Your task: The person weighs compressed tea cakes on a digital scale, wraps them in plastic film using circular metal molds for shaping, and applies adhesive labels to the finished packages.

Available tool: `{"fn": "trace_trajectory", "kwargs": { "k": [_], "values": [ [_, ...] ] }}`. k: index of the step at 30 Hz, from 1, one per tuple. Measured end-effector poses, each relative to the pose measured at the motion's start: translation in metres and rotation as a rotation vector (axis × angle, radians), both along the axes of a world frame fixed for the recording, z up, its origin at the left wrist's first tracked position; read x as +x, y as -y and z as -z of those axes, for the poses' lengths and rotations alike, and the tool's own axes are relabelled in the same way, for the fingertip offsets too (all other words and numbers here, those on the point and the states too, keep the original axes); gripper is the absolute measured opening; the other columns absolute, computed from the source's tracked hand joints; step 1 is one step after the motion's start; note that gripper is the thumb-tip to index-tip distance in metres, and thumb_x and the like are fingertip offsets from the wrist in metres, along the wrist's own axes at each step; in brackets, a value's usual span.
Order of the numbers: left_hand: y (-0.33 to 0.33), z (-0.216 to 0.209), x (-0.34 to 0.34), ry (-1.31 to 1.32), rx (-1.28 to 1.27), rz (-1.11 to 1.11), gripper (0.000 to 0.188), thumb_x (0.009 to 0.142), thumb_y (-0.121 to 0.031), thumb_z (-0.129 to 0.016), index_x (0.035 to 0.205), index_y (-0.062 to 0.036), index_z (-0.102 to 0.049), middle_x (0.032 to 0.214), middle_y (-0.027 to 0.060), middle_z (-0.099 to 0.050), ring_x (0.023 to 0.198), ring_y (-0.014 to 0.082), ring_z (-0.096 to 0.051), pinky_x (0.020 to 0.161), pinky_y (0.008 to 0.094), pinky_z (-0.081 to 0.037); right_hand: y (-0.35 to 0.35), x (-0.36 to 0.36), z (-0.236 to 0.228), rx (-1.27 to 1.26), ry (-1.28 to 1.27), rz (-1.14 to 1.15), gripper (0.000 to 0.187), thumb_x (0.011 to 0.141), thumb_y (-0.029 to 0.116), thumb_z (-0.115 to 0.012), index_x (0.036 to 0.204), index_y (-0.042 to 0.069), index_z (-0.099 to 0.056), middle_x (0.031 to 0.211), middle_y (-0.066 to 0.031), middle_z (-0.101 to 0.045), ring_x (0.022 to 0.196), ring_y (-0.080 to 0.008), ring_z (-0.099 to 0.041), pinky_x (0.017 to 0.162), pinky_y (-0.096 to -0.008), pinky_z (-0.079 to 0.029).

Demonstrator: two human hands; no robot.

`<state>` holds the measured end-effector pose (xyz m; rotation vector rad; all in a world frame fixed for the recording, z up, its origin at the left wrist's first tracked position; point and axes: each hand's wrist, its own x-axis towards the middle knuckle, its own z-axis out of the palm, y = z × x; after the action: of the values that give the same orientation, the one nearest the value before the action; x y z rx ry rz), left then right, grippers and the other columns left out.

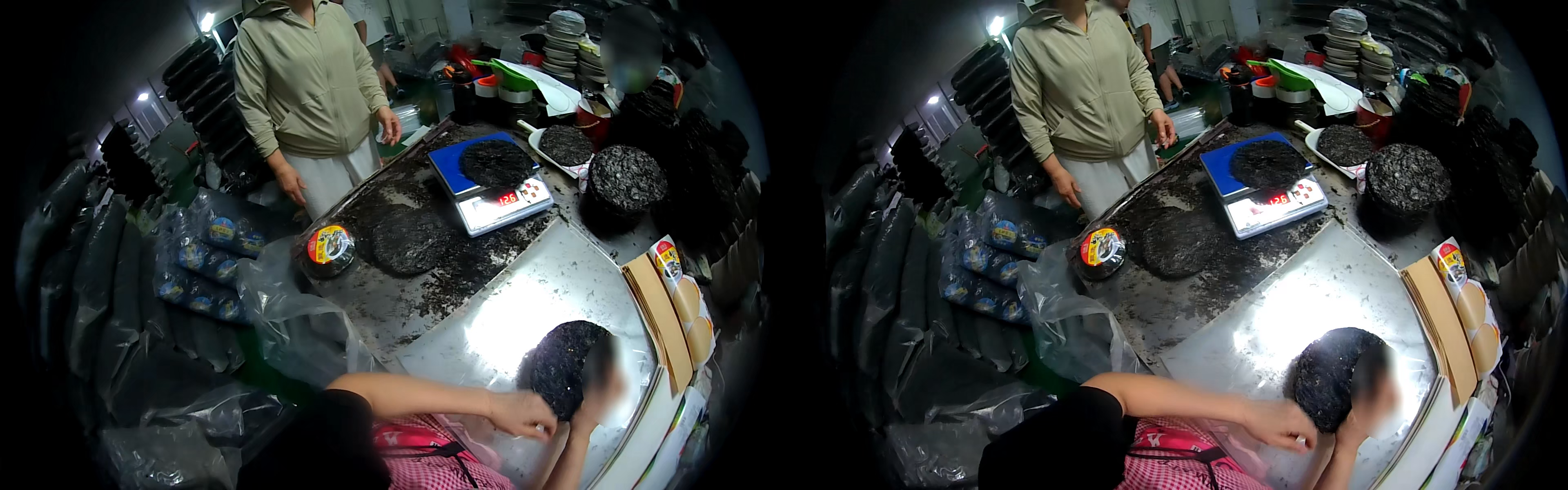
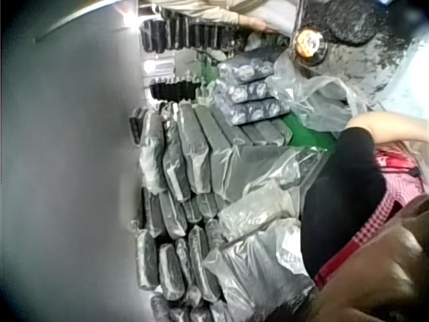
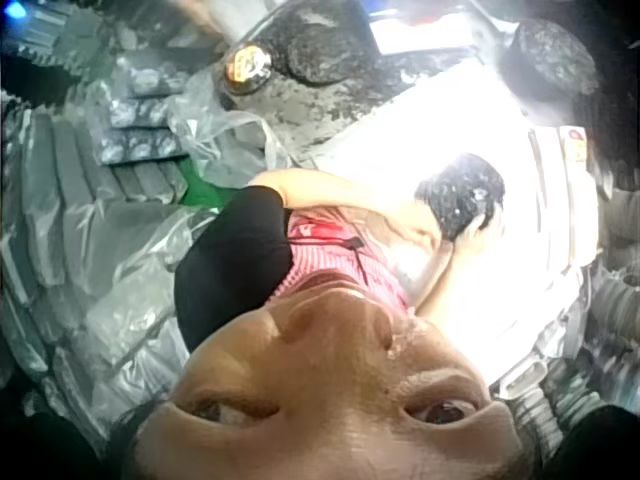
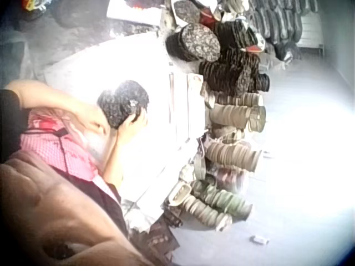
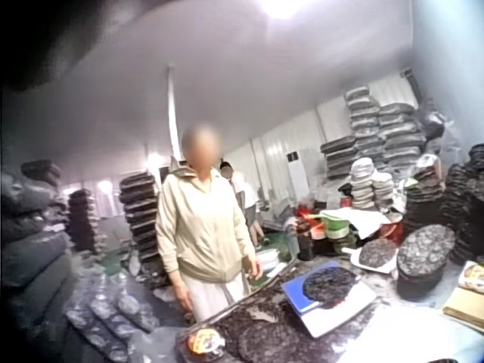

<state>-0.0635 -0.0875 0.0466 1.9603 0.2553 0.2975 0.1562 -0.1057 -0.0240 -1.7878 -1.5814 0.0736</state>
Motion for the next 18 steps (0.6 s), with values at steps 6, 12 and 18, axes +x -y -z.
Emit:
{"fn": "trace_trajectory", "kwargs": {
  "k": [6, 12, 18],
  "values": [
    [-0.067, -0.026, 0.024, -0.286, 0.489, -0.530, 0.075, 0.076, -0.036, -0.072, 0.134, 0.0006, -0.042, 0.142, 0.0280, -0.036, 0.125, 0.0454, -0.042, 0.100, 0.0501, -0.039, 0.001, 0.009, -0.020, -0.025, -0.152, 0.135, 0.041, 0.086, 0.012, -0.050, 0.126, 0.004, -0.055, 0.132, -0.0149, -0.054, 0.129, -0.0309, -0.041, 0.111, -0.0450, -0.024],
    [-0.079, -0.027, 0.007, -0.448, 0.860, -0.344, 0.091, 0.070, -0.053, -0.075, 0.128, 0.0111, -0.048, 0.153, 0.0251, -0.022, 0.143, 0.0375, -0.021, 0.108, 0.0476, -0.033, -0.015, -0.009, -0.077, -0.265, 0.253, -0.179, 0.055, 0.074, 0.002, -0.056, 0.129, 0.001, -0.052, 0.141, -0.0138, -0.049, 0.129, -0.0330, -0.043, 0.108, -0.0422, -0.034],
    [-0.077, -0.048, 0.061, -0.750, 0.875, -0.031, 0.060, 0.072, -0.046, -0.074, 0.104, 0.0043, -0.070, 0.150, 0.0246, -0.030, 0.124, 0.0305, -0.045, 0.095, 0.0319, -0.048, -0.023, 0.018, -0.109, -0.729, 0.204, -0.261, 0.067, 0.067, 0.001, -0.066, 0.131, -0.004, -0.047, 0.139, -0.0189, -0.048, 0.126, -0.0328, -0.046, 0.099, -0.0389, -0.047]
  ]
}}
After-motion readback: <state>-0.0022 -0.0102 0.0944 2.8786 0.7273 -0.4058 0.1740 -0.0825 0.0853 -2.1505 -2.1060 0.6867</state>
